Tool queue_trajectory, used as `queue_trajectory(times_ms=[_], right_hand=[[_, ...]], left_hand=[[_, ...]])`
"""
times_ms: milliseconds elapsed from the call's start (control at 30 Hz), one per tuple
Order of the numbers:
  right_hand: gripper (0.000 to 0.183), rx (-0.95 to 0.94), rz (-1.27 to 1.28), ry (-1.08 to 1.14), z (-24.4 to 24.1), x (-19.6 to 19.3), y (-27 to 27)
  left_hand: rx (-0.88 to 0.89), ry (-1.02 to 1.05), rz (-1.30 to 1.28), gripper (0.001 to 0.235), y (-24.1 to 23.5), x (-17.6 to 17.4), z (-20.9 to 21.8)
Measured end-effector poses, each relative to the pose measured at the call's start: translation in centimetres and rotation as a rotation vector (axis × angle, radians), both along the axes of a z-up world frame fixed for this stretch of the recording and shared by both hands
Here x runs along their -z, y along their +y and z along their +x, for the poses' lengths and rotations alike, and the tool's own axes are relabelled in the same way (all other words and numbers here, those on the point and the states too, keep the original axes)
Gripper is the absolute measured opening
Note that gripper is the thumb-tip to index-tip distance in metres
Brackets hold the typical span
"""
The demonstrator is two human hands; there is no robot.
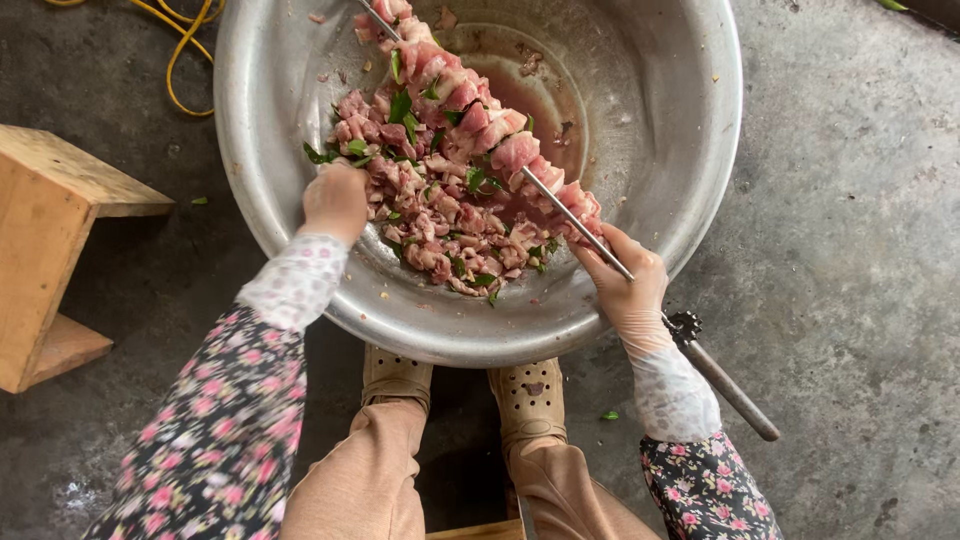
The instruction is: The person threads pieces of raw meat and green herbs from a large metal bowl onto a long metal skewer. They use gloved hands to pick up the ingredients and slide them down the skewer, arranging them in a continuous line.
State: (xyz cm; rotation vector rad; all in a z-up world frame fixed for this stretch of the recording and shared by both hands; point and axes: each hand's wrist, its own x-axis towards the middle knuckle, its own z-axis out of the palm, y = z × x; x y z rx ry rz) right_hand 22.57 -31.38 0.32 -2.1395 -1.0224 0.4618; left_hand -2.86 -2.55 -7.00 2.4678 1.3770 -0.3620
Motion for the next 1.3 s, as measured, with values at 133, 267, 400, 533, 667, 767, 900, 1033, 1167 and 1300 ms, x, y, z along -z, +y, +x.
queue_trajectory(times_ms=[133, 267, 400, 533, 667, 767, 900, 1033, 1167, 1300], right_hand=[[0.035, 0.023, -0.067, -0.031, -0.1, -0.3, 0.1], [0.035, 0.029, -0.05, -0.019, -0.1, -0.5, 0.3], [0.036, 0.029, -0.05, -0.002, -0.3, -0.5, 0.1], [0.037, 0.044, -0.052, 0.011, -0.5, -0.7, 0.2], [0.039, 0.058, -0.075, 0.019, -0.3, -0.4, 0.2], [0.04, 0.049, -0.049, 0.022, -0.3, -0.2, 0.1], [0.038, 0.05, -0.063, 0.005, -0.3, -0.3, 0.1], [0.037, 0.039, -0.041, 0.021, -0.2, -0.5, 0.5], [0.037, 0.046, -0.085, 0.006, -0.3, -0.7, 0.3], [0.037, 0.028, -0.052, -0.065, -0.4, -0.5, 0.3]], left_hand=[[-0.19, -0.155, -0.217, 0.012, -0.1, -0.2, -0.3], [-0.401, -0.422, -0.565, 0.016, 1.4, -3.9, 0.1], [-0.499, -1.198, -0.833, 0.014, 4.9, -7.1, 1.6], [-0.659, -1.421, -0.857, 0.016, 7.8, -8.7, 4.3], [-0.581, -1.548, -0.831, 0.025, 8.4, -8.8, 6.0], [-0.466, -1.603, -0.727, 0.025, 7.8, -8.5, 6.5], [-0.391, -1.452, -0.54, 0.026, 6.5, -8.7, 7.3], [-0.377, -1.357, -0.545, 0.03, 3.4, -10.0, 8.0], [-0.602, -1.595, -0.915, 0.024, 1.1, -11.5, 7.3], [-0.924, -1.741, -1.02, 0.028, 1.2, -11.3, 8.7]])
